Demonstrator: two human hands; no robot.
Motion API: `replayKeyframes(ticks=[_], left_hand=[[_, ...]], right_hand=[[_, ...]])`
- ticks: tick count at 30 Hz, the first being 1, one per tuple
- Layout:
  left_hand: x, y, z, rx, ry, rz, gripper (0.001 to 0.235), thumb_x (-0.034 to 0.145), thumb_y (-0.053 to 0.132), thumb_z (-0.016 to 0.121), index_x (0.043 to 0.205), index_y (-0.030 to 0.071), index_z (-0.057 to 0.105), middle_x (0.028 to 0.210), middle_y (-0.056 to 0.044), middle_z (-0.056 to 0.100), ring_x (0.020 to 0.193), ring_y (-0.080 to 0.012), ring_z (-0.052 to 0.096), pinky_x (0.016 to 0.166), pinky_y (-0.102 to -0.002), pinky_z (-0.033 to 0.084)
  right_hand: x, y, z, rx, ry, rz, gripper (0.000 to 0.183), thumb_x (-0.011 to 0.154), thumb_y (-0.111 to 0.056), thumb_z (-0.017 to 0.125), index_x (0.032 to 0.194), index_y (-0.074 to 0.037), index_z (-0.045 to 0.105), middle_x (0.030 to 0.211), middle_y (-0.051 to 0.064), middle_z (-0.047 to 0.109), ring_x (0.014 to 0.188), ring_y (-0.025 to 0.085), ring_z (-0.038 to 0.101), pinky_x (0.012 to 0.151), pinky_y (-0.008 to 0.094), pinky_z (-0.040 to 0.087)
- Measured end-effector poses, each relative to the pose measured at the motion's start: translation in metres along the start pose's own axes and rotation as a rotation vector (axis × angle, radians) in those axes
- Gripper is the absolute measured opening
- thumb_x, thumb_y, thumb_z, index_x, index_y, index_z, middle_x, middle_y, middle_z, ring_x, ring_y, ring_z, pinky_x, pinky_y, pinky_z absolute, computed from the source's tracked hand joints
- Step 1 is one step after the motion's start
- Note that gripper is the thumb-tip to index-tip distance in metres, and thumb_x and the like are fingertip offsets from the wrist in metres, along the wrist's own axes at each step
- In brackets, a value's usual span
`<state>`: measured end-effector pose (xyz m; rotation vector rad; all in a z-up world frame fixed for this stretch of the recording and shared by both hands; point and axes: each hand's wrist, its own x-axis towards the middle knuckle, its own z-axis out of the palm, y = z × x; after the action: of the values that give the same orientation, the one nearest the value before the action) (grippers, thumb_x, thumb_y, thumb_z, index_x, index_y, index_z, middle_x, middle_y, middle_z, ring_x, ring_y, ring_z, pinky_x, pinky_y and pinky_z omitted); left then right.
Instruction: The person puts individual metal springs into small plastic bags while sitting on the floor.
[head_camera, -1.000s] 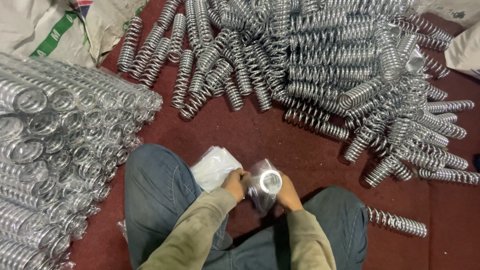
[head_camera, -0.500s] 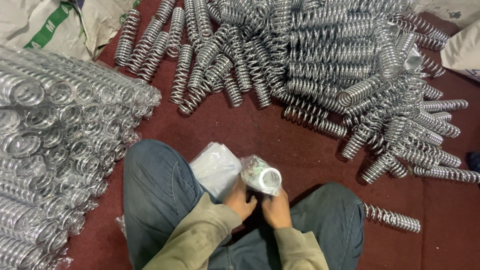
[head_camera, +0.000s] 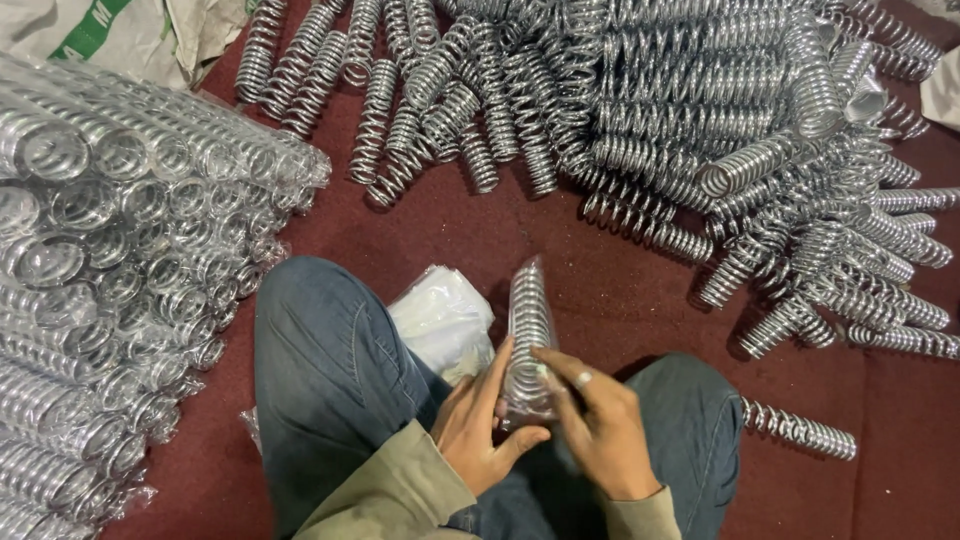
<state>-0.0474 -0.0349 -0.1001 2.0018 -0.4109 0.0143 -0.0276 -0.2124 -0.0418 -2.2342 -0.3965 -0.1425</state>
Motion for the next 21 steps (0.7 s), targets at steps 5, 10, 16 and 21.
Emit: replayKeyframes(ticks=[5,10,16,21], left_hand=[[0.041,0.002,-0.005,0.14,0.173,0.285,0.066,0.086,0.02,0.069,0.148,0.011,0.049,0.112,-0.01,0.056,0.099,-0.0299,0.055,0.093,-0.044,0.045],[0.053,0.008,0.01,-0.281,-0.047,0.34,0.021,0.088,0.021,0.057,0.098,0.01,0.071,0.106,-0.006,0.069,0.093,-0.0257,0.063,0.087,-0.041,0.045],[0.016,0.035,0.04,-0.3,0.118,0.278,0.011,0.091,0.018,0.063,0.089,0.007,0.059,0.085,-0.009,0.061,0.079,-0.0329,0.062,0.079,-0.043,0.046],[-0.034,0.022,0.022,-0.503,0.069,0.189,0.096,0.089,0.053,0.067,0.146,-0.009,0.022,0.152,-0.025,0.03,0.137,-0.0359,0.046,0.12,-0.046,0.038]], right_hand=[[0.021,-0.033,-0.01,-0.325,0.16,-0.304,0.019,0.093,0.003,0.061,0.104,-0.01,0.069,0.087,0.001,0.066,0.079,0.022,0.053,0.07,0.036,0.041],[-0.011,-0.045,-0.004,-0.26,0.156,-0.193,0.02,0.096,-0.031,0.061,0.092,-0.019,0.076,0.095,-0.01,0.078,0.119,0.024,0.063,0.101,0.041,0.03],[0.0,-0.03,-0.032,-0.146,-0.055,0.351,0.085,0.067,-0.011,0.062,0.15,-0.026,0.051,0.132,0.011,0.043,0.108,0.02,0.064,0.095,0.038,0.06],[0.009,-0.012,-0.024,-0.279,-0.621,0.768,0.083,0.064,-0.026,0.054,0.141,-0.055,0.058,0.134,-0.02,0.078,0.121,0.011,0.077,0.105,0.03,0.051]])
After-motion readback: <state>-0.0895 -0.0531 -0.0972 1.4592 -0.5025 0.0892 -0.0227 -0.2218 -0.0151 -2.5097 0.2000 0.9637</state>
